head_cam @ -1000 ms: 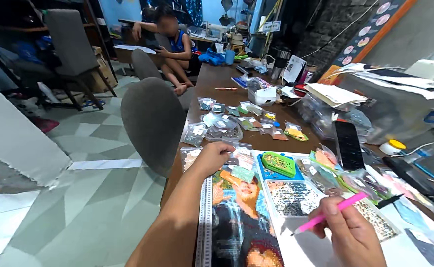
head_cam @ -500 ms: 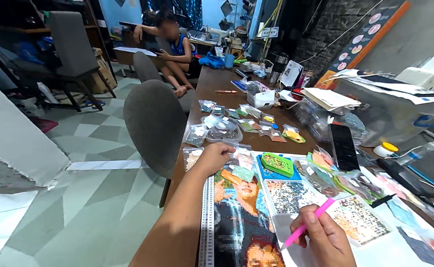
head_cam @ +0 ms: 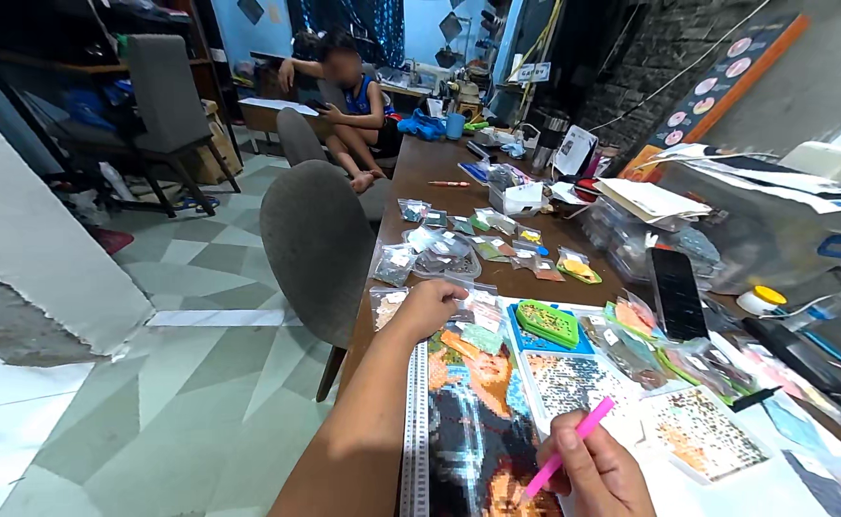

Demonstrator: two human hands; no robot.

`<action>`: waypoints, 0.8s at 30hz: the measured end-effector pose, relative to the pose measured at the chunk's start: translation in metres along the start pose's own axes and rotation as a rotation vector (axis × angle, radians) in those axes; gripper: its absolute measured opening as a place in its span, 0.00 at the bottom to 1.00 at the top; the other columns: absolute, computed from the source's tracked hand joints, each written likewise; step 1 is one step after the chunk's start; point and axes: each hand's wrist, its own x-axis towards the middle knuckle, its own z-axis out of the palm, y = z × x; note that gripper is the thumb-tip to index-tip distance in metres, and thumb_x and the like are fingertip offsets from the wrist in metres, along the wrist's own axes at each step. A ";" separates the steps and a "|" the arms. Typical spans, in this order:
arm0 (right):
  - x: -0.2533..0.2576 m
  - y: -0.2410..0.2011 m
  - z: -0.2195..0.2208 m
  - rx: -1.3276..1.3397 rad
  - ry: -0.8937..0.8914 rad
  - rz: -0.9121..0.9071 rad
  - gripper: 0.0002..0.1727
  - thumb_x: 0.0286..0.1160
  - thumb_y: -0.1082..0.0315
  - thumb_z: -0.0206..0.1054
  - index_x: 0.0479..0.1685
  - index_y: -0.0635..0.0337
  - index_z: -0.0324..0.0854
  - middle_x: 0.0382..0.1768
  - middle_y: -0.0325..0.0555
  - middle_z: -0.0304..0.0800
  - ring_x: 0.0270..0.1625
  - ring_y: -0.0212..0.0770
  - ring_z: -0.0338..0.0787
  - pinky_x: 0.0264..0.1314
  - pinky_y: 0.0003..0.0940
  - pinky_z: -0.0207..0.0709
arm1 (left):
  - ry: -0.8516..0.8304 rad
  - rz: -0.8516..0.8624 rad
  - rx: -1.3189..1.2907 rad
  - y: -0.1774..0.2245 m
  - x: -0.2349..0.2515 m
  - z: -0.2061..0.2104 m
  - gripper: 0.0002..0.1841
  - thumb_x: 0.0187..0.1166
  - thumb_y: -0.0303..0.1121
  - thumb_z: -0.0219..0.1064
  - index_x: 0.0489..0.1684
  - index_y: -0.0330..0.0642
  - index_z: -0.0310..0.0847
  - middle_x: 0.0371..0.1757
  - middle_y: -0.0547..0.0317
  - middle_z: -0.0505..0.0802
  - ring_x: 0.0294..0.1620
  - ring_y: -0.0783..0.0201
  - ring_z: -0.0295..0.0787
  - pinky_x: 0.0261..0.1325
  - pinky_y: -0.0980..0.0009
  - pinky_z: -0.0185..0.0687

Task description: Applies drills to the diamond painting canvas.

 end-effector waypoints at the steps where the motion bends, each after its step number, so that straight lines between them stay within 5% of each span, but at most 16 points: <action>1: 0.000 0.000 0.001 -0.005 -0.001 0.001 0.14 0.94 0.56 0.51 0.40 0.52 0.75 0.25 0.25 0.84 0.26 0.16 0.82 0.28 0.15 0.77 | 0.003 0.008 0.002 -0.001 0.000 0.000 0.13 0.85 0.24 0.60 0.60 0.37 0.88 0.61 0.47 0.90 0.61 0.55 0.86 0.69 0.55 0.77; 24: 0.004 -0.006 0.024 0.003 -0.001 -0.015 0.13 0.94 0.61 0.51 0.40 0.54 0.74 0.24 0.24 0.84 0.26 0.16 0.83 0.29 0.14 0.78 | -0.006 0.030 0.005 0.001 -0.001 0.001 0.14 0.84 0.22 0.59 0.60 0.36 0.88 0.63 0.45 0.89 0.63 0.55 0.85 0.69 0.56 0.77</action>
